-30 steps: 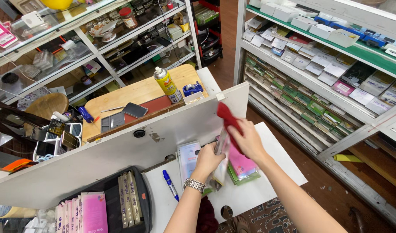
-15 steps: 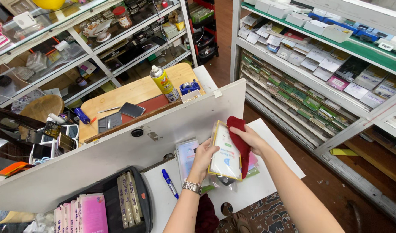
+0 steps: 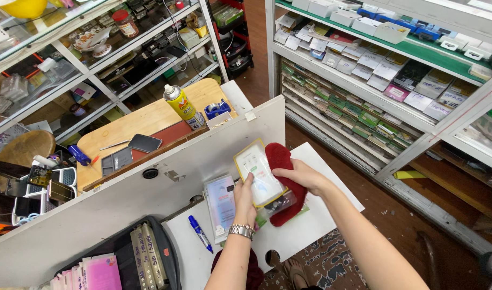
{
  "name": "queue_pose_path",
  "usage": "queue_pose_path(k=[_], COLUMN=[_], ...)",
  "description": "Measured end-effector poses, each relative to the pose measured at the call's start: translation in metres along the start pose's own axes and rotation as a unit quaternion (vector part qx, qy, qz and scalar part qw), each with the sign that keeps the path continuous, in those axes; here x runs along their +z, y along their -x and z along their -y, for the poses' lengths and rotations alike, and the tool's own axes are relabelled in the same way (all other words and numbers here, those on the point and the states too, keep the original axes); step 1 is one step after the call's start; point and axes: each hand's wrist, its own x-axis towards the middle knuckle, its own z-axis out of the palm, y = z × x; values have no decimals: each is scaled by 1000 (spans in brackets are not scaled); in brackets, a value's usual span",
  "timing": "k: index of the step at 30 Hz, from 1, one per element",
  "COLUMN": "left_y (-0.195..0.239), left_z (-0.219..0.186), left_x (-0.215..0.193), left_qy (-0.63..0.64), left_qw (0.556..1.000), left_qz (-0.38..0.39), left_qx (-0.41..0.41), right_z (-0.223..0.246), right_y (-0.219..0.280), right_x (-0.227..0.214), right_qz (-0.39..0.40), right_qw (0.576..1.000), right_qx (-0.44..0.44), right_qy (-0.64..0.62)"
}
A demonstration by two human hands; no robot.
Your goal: The person wipes several small rectangular packages with a red cloth, then uses a blue marker to write on the packages and places them into a black tray. The person handles the packages one at a time and organizes them on the counter.
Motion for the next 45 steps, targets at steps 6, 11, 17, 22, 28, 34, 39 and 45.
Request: queue_pose_path(k=[6, 11, 17, 22, 28, 34, 39, 45], left_y=[3, 17, 34, 50, 57, 67, 67, 17], left_z=[3, -3, -21, -43, -81, -95, -92, -18], left_x=[11, -3, -18, -47, -105, -113, -85, -20], left_qy=[13, 0, -7, 1, -28, -295, -644, -478], left_qw=[995, 967, 962, 959, 984, 950, 699, 858], left_qz=[40, 166, 191, 207, 147, -90, -264, -33], left_qx=[-93, -192, -197, -194, -95, 57, 164, 185], right_z=[-9, -27, -22, -14, -5, 1, 7, -35], right_y=[7, -20, -28, -38, -50, -48, -43, -62], right_x=[-16, -18, -15, 0, -10, -17, -41, -73], right_qz=[-12, -120, -81, -171, -102, -73, -121, -179], right_qw=[999, 983, 960, 969, 978, 968, 980, 983], right_qx=[20, 2, -2, -88, -40, -51, -35, -19], right_qy=[-32, -135, -268, -152, -180, -236, -157, -21])
